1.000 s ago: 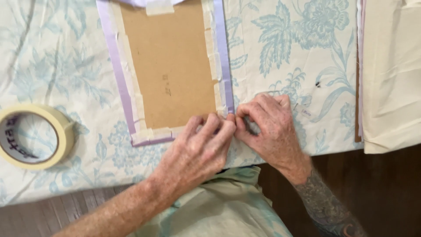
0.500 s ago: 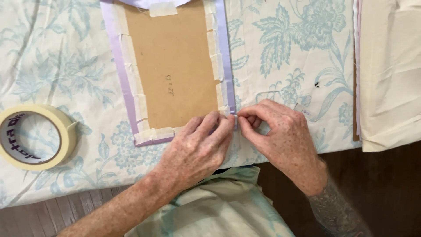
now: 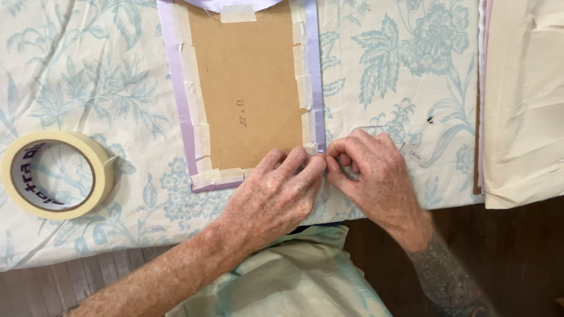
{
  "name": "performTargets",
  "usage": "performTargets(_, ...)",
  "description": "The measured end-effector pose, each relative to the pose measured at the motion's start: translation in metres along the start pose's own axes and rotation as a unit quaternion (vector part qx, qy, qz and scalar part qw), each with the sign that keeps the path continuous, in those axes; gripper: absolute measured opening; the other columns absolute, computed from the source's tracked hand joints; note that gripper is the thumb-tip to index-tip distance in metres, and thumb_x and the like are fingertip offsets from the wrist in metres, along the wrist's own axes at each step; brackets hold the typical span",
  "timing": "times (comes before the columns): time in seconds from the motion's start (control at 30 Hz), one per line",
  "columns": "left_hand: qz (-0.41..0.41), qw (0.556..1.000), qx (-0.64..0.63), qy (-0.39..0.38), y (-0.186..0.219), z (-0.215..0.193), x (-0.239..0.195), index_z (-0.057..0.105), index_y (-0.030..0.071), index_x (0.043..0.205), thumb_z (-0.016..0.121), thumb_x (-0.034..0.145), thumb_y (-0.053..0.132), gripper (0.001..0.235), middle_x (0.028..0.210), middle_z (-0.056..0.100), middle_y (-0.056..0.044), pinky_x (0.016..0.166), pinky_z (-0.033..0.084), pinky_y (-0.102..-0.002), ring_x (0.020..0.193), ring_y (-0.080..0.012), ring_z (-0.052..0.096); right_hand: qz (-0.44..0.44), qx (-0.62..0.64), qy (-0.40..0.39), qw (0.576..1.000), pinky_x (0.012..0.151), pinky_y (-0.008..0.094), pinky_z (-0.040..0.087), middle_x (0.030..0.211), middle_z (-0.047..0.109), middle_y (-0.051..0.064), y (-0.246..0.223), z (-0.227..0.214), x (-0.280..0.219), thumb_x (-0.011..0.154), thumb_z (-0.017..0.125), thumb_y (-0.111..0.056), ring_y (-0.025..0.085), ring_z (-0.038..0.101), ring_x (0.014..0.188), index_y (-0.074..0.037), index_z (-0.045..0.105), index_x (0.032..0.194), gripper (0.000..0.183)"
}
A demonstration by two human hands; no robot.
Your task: Securing fabric to a cardboard frame backing using small pieces of masking tape.
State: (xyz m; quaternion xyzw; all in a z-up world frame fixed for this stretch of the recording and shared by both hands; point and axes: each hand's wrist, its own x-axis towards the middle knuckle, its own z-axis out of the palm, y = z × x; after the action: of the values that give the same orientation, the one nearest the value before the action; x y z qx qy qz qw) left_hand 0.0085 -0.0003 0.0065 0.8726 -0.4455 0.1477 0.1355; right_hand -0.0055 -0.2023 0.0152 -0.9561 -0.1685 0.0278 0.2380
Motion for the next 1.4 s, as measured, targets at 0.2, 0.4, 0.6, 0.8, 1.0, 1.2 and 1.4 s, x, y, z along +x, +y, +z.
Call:
performTargets(0.2, 0.005, 1.000, 0.005, -0.023, 0.002, -0.004, 0.002, 0.072, 0.001, 0.102, 0.056, 0.098, 0.004, 0.016, 0.098, 0.053, -0.005, 0.074, 0.046, -0.032, 0.088, -0.0220, 0.053, -0.111, -0.034, 0.061, 0.991, 0.073, 0.036, 0.035, 0.080, 0.051, 0.000, 0.007, 0.006, 0.004, 0.097, 0.064, -0.002, 0.019, 0.050, 0.070, -0.009, 0.056, 0.089, 0.015)
performTargets(0.4, 0.007, 1.000, 0.021, -0.012, 0.001, -0.009, 0.004, 0.070, -0.004, 0.111, 0.054, 0.108, 0.009, 0.021, 0.097, 0.055, -0.005, 0.074, 0.049, -0.030, 0.091, -0.0209, 0.057, -0.118, 0.005, 0.036, 0.992, 0.077, 0.035, 0.034, 0.079, 0.053, -0.001, 0.014, 0.002, -0.003, 0.098, 0.070, -0.005, 0.017, 0.055, 0.075, -0.010, 0.059, 0.096, 0.012)
performTargets(0.6, 0.019, 0.998, 0.024, -0.047, -0.002, -0.004, -0.008, 0.063, -0.003, 0.130, 0.060, 0.102, 0.007, 0.030, 0.113, 0.061, -0.004, 0.087, 0.056, -0.029, 0.108, -0.0184, 0.062, -0.078, 0.190, -0.012, 0.979, 0.073, 0.026, 0.048, 0.079, 0.067, -0.003, 0.052, -0.007, -0.058, 0.089, 0.062, -0.014, 0.010, 0.059, 0.070, -0.017, 0.063, 0.087, 0.004)
performTargets(0.8, 0.065, 0.981, 0.161, -0.087, 0.007, -0.009, -0.005, 0.064, 0.001, 0.134, 0.062, 0.101, 0.010, 0.034, 0.117, 0.063, -0.007, 0.087, 0.056, -0.028, 0.106, -0.0181, 0.063, 0.068, 0.215, 0.031, 0.974, 0.057, 0.021, 0.046, 0.072, 0.064, -0.001, 0.024, -0.039, -0.064, 0.086, 0.078, -0.003, 0.009, 0.056, 0.062, -0.010, 0.059, 0.080, 0.021)
performTargets(1.0, 0.118, 0.946, 0.267, -0.138, 0.019, -0.015, -0.002, 0.056, -0.007, 0.143, 0.058, 0.104, 0.004, 0.041, 0.122, 0.064, -0.013, 0.096, 0.058, -0.032, 0.113, -0.0247, 0.066, -0.002, 0.149, 0.086, 0.985, 0.066, 0.022, 0.059, 0.077, 0.075, 0.005, 0.012, -0.050, -0.078, 0.080, 0.084, -0.003, 0.011, 0.072, 0.066, -0.001, 0.071, 0.082, 0.013)
performTargets(1.2, 0.133, 0.947, 0.242, -0.163, 0.015, -0.008, -0.009, 0.050, 0.001, 0.147, 0.066, 0.099, 0.011, 0.052, 0.124, 0.065, -0.016, 0.094, 0.060, -0.033, 0.112, -0.0282, 0.068, 0.007, 0.128, 0.075, 0.989, 0.057, 0.018, 0.062, 0.074, 0.079, 0.000, 0.018, -0.041, -0.131, 0.069, 0.092, -0.015, 0.005, 0.071, 0.054, -0.003, 0.077, 0.083, 0.024)
performTargets(1.4, 0.073, 0.984, 0.066, -0.150, 0.002, 0.008, -0.010, 0.059, 0.004, 0.140, 0.077, 0.088, 0.014, 0.056, 0.115, 0.064, -0.007, 0.077, 0.063, -0.034, 0.100, -0.0204, 0.064, 0.213, 0.002, -0.162, 0.964, 0.093, 0.044, 0.063, 0.156, 0.048, 0.012, 0.065, -0.009, -0.210, 0.083, 0.074, -0.018, 0.022, 0.073, 0.112, -0.019, 0.073, 0.123, 0.040)
